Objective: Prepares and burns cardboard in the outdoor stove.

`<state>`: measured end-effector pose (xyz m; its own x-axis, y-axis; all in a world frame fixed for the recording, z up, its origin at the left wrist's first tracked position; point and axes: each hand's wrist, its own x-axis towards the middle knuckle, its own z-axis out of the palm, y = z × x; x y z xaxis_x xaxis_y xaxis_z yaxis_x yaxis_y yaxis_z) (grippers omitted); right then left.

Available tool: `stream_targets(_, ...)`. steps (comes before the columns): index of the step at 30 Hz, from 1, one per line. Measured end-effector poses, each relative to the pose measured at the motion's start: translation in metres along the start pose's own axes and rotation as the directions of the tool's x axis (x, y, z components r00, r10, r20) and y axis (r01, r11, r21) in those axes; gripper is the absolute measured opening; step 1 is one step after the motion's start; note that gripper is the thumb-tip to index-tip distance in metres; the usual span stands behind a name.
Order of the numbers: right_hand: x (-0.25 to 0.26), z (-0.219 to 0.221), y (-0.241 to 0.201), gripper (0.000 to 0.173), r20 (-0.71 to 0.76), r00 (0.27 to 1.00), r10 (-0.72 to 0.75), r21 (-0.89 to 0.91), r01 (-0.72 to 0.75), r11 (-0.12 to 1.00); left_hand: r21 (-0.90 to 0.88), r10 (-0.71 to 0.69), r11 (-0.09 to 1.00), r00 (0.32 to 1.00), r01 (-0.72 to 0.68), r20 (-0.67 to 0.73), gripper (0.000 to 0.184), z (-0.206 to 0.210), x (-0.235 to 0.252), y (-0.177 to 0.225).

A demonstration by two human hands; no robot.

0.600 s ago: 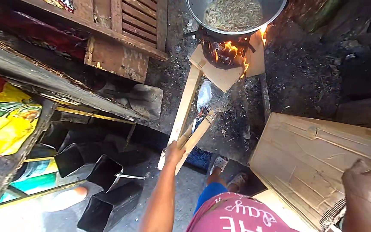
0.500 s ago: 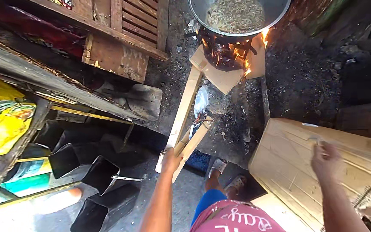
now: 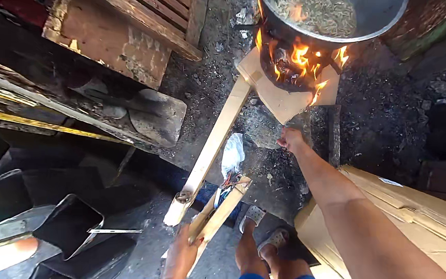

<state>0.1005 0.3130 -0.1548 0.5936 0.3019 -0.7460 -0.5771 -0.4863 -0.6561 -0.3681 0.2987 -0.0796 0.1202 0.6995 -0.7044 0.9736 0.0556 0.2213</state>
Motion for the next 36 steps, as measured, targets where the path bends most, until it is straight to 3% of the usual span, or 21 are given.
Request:
stream_targets(5,0.034,0.018,-0.025,0.051,-0.142,0.990,0.023,0.201,0.007,0.980,-0.031,-0.025,0.999,1.000,0.026,0.012,0.061,0.010,0.006,-0.025)
stream_targets(8,0.039,0.010,-0.036,0.048,-0.143,0.989,0.034,0.287,0.009,0.958,-0.043,-0.045,0.998,0.998,0.046,0.035,0.061,0.013,0.011,-0.031)
stream_targets(11,0.041,0.000,-0.040,0.030,-0.106,0.994,-0.041,0.299,0.071,0.951,-0.038,-0.053,0.998,0.997,0.055,0.054,0.062,0.013,0.016,-0.028)
stream_targets(15,0.037,-0.012,-0.046,0.016,-0.210,0.965,-0.158,0.349,0.226,0.910,-0.014,-0.060,0.998,0.995,0.061,0.074,0.061,0.014,0.022,-0.020)
stream_targets(19,0.027,-0.037,-0.038,0.019,-0.399,0.914,-0.075,0.462,0.271,0.845,0.001,-0.057,0.998,0.993,0.057,0.102,0.061,0.015,0.027,-0.009)
stream_targets(22,0.025,-0.043,-0.032,0.022,-0.450,0.893,-0.025,0.546,0.297,0.783,0.024,-0.064,0.998,0.993,0.062,0.102,0.060,0.016,0.033,0.003)
stream_targets(27,0.028,-0.001,-0.072,0.028,-0.369,0.901,-0.226,0.293,0.344,0.892,0.109,-0.069,0.992,0.991,0.057,0.115,0.064,0.007,0.057,0.056)
stream_targets(30,0.034,0.029,-0.109,0.044,-0.230,0.918,-0.322,0.133,0.358,0.924,0.142,-0.031,0.990,0.995,0.016,0.100,0.066,0.000,0.080,0.109)
stream_targets(33,0.032,0.043,-0.133,0.046,-0.036,0.957,-0.288,0.075,0.290,0.954,0.116,0.031,0.992,0.997,-0.039,0.071,0.065,-0.003,0.106,0.173)
stream_targets(36,0.001,0.028,-0.117,0.044,0.069,0.965,-0.254,-0.135,0.261,0.956,0.079,0.090,0.992,0.994,-0.095,0.056,0.064,-0.003,0.133,0.240)
